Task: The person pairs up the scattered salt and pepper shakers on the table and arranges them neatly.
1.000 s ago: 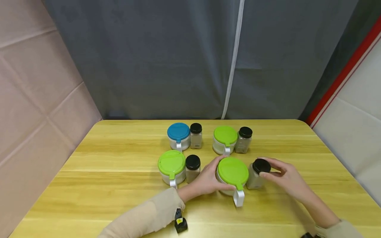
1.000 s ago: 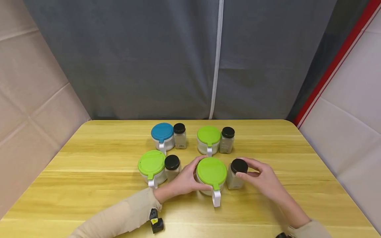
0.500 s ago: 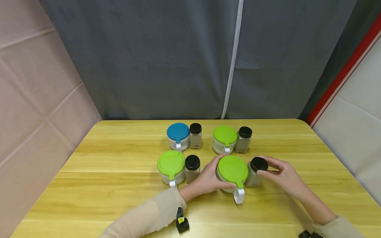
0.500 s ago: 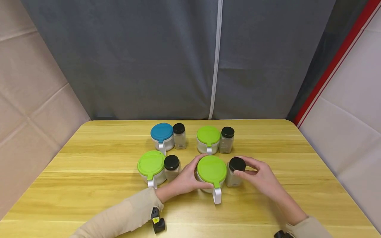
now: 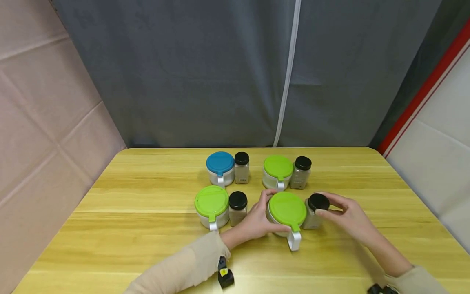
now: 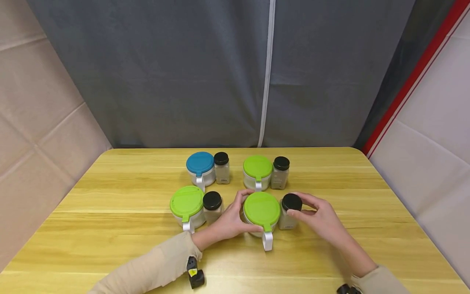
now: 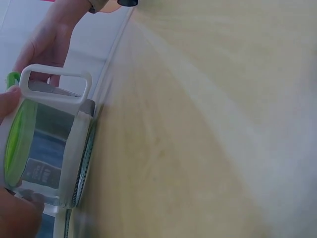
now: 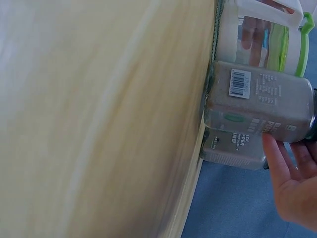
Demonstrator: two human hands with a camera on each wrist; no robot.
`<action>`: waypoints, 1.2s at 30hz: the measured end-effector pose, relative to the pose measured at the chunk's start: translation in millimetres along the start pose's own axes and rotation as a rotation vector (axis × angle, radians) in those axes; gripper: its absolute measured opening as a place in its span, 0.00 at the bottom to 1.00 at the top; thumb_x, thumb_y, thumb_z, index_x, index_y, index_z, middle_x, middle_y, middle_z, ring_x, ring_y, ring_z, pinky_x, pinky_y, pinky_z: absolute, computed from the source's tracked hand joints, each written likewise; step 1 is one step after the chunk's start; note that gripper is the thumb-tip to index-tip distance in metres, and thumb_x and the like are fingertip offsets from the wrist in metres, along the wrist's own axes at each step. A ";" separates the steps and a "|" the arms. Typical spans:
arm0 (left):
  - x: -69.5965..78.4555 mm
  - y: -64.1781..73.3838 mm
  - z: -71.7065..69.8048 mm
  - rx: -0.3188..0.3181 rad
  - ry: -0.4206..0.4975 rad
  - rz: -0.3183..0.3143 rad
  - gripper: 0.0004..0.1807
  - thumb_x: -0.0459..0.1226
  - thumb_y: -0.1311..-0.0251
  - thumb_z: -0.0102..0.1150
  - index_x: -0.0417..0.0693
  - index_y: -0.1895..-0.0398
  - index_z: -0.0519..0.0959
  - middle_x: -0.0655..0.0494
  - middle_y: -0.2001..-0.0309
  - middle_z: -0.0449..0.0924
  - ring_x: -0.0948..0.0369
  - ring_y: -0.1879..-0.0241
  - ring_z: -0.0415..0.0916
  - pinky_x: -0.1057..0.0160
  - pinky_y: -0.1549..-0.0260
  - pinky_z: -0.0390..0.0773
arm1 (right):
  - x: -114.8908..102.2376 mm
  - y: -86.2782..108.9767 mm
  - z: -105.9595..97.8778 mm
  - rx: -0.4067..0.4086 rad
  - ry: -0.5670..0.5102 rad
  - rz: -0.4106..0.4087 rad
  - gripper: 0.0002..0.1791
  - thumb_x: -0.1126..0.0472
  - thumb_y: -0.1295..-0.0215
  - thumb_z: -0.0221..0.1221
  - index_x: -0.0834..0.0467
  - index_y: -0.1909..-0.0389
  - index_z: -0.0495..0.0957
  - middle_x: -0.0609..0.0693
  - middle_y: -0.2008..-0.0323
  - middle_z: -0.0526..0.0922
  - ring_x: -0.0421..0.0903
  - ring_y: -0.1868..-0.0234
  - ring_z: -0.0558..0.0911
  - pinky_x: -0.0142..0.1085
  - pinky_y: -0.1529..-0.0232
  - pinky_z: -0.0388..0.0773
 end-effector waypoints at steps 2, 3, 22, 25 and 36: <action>-0.4 1.0 -0.2 0.003 -0.016 0.000 0.49 0.45 0.63 0.72 0.56 0.38 0.51 0.63 0.45 0.61 0.66 0.46 0.60 0.61 0.45 0.58 | 0.2 -0.1 0.0 0.004 0.002 0.008 0.24 0.61 0.45 0.61 0.64 0.47 0.70 0.60 0.50 0.72 0.27 0.54 0.69 0.27 0.61 0.73; -0.5 1.6 -0.3 0.003 -0.028 -0.001 0.49 0.46 0.63 0.71 0.57 0.37 0.51 0.63 0.45 0.60 0.66 0.46 0.59 0.60 0.45 0.58 | 0.2 -0.2 0.0 0.006 0.007 0.011 0.24 0.60 0.45 0.61 0.64 0.47 0.70 0.60 0.50 0.72 0.27 0.54 0.69 0.26 0.61 0.73; -5.8 9.0 1.5 0.004 0.109 -0.043 0.47 0.44 0.52 0.64 0.53 0.33 0.46 0.62 0.37 0.52 0.64 0.41 0.53 0.54 0.43 0.52 | -4.3 -0.3 0.4 0.007 0.093 0.119 0.27 0.52 0.45 0.60 0.61 0.46 0.69 0.59 0.49 0.72 0.58 0.47 0.68 0.39 0.56 0.72; -5.5 9.6 1.9 0.004 0.102 -0.043 0.46 0.44 0.51 0.63 0.53 0.32 0.45 0.60 0.36 0.52 0.62 0.40 0.52 0.52 0.43 0.51 | -3.8 -1.1 0.1 -0.004 0.088 0.127 0.28 0.52 0.44 0.59 0.62 0.45 0.68 0.61 0.48 0.70 0.60 0.46 0.67 0.51 0.53 0.67; 10.9 19.7 0.9 0.045 -0.028 0.076 0.45 0.49 0.49 0.59 0.58 0.32 0.43 0.61 0.34 0.43 0.61 0.37 0.44 0.49 0.43 0.50 | -1.4 -2.2 -3.2 -0.050 0.054 0.104 0.27 0.55 0.42 0.58 0.62 0.44 0.66 0.59 0.48 0.69 0.58 0.46 0.66 0.34 0.57 0.71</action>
Point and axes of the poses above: each hand's wrist, its own y-axis away from the middle knuckle, its own z-axis out of the palm, x = y × z, the point moved 1 cm from there along -y, towards the middle knuckle
